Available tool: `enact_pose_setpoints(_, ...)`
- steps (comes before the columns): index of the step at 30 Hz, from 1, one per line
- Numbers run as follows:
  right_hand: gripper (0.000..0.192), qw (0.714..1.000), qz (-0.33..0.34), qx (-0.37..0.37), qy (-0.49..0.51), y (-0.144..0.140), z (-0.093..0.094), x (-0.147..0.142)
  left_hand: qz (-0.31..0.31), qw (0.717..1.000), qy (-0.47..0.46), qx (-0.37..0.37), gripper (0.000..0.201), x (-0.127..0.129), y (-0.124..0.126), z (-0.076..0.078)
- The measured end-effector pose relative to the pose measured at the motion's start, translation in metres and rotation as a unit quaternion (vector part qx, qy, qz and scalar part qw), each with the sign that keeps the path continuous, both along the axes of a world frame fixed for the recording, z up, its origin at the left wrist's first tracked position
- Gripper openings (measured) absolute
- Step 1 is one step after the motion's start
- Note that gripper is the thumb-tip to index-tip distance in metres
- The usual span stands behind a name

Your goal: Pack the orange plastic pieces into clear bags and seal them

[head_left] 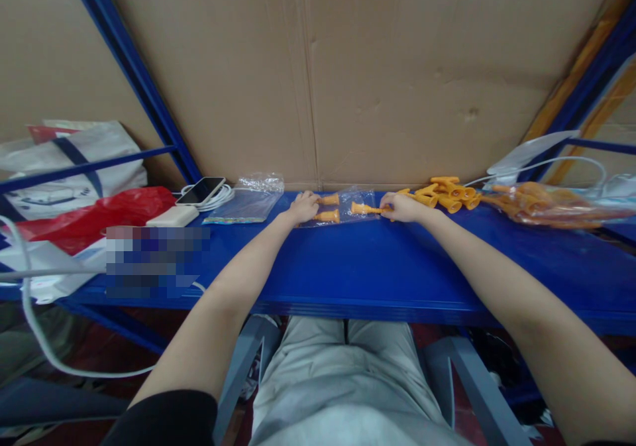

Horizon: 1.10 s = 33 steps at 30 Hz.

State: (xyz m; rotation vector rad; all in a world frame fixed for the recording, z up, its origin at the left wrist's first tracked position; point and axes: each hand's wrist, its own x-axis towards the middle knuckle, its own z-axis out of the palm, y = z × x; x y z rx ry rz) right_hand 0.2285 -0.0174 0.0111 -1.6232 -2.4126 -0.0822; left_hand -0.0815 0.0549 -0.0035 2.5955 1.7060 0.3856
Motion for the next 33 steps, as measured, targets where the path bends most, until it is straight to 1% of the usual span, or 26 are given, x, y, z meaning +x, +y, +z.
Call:
enact_pose_setpoints(3,0.019,0.998,-0.044,0.011,-0.042,-0.009,0.005,-0.014,-0.022,0.999,-0.042,0.002,0.045,0.001,0.01,-0.006)
enact_pose_setpoints(7,0.024,0.993,-0.097,0.03,-0.061,-0.024,0.015,-0.029,-0.038,0.99,-0.134,-0.038,0.039,0.004,0.014,-0.008)
enact_pose_setpoints(11,0.03,0.989,-0.121,0.048,-0.068,-0.034,0.022,-0.039,-0.04,0.976,-0.2,-0.07,0.031,0.005,0.013,-0.008)
enact_pose_setpoints(14,0.032,0.988,-0.119,0.053,-0.086,-0.038,0.023,-0.046,-0.043,0.976,-0.202,-0.073,0.026,0.006,0.014,-0.01)
enact_pose_setpoints(16,0.033,0.986,-0.126,0.056,-0.094,-0.04,0.024,-0.049,-0.052,0.978,-0.188,-0.075,0.026,0.007,0.014,-0.012)
enact_pose_setpoints(19,0.033,0.984,-0.14,0.06,-0.096,-0.042,0.024,-0.051,-0.068,0.984,-0.151,-0.071,0.032,0.009,0.014,-0.012)
enact_pose_setpoints(21,0.032,0.982,-0.149,0.062,-0.095,-0.041,0.024,-0.052,-0.068,0.988,-0.128,-0.061,0.038,0.011,0.012,-0.011)
enact_pose_setpoints(26,0.032,0.979,-0.158,0.064,-0.114,-0.039,0.022,-0.053,-0.028,0.989,-0.136,-0.053,0.058,0.015,0.008,-0.01)
enact_pose_setpoints(28,0.032,0.977,-0.162,0.06,-0.124,-0.04,0.022,-0.054,-0.027,0.988,-0.142,-0.057,0.06,0.017,0.006,-0.009)
enact_pose_setpoints(33,0.036,0.973,-0.179,0.036,-0.139,-0.046,0.028,-0.061,-0.045,0.987,-0.14,-0.066,0.06,0.022,-0.001,-0.006)
